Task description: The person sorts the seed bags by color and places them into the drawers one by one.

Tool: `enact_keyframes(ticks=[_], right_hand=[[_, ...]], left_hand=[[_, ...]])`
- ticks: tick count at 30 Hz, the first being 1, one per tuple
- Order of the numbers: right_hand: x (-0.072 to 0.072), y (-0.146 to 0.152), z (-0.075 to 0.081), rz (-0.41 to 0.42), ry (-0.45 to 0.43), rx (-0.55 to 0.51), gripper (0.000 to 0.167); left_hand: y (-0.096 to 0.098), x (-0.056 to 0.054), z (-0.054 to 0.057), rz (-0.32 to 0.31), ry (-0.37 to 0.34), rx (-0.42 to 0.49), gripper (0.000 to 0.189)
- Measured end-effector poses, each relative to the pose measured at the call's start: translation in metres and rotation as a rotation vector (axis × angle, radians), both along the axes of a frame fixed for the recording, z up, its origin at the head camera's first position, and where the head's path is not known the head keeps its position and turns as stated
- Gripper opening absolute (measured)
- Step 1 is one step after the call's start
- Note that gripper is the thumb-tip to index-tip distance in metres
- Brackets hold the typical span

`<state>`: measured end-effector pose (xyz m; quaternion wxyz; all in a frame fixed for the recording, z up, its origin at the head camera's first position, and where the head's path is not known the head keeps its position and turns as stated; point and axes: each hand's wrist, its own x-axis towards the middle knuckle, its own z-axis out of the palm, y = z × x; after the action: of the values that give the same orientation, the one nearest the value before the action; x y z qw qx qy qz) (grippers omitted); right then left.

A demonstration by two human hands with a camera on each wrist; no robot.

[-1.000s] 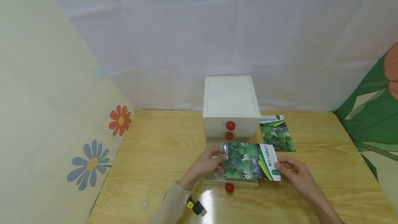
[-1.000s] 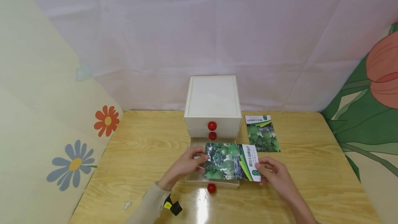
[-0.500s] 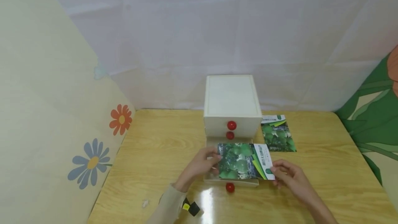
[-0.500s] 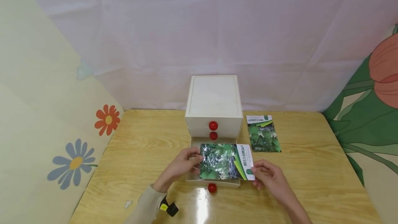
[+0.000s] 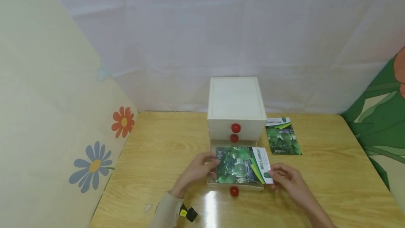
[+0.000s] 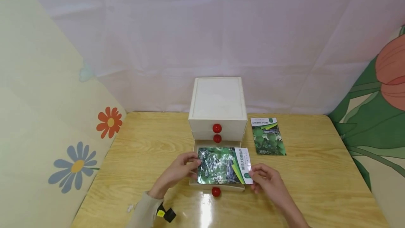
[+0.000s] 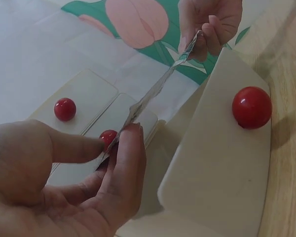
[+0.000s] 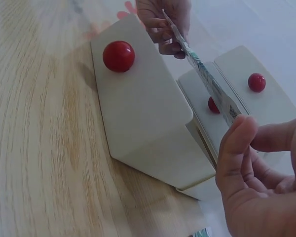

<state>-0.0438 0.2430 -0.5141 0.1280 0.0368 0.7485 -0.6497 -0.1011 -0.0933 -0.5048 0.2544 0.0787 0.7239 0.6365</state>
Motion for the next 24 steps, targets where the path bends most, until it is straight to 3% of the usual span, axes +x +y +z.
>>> enact_keyframes(ticks=[6, 13, 18, 24], right_hand=[[-0.003, -0.008, 0.000, -0.034, -0.050, -0.025, 0.025], [-0.007, -0.015, 0.002, -0.060, -0.081, -0.033, 0.026], [-0.011, -0.019, 0.001, -0.066, -0.103, -0.027, 0.028], [-0.015, -0.023, -0.001, -0.044, -0.098, -0.032, 0.031]], left_hand=[[-0.008, 0.001, 0.002, 0.005, 0.005, -0.024, 0.036], [-0.018, 0.003, 0.003, -0.039, 0.036, -0.004, 0.054], [-0.024, 0.007, 0.002, -0.034, -0.008, 0.053, 0.063], [-0.028, 0.008, -0.001, -0.018, -0.035, 0.038, 0.075]])
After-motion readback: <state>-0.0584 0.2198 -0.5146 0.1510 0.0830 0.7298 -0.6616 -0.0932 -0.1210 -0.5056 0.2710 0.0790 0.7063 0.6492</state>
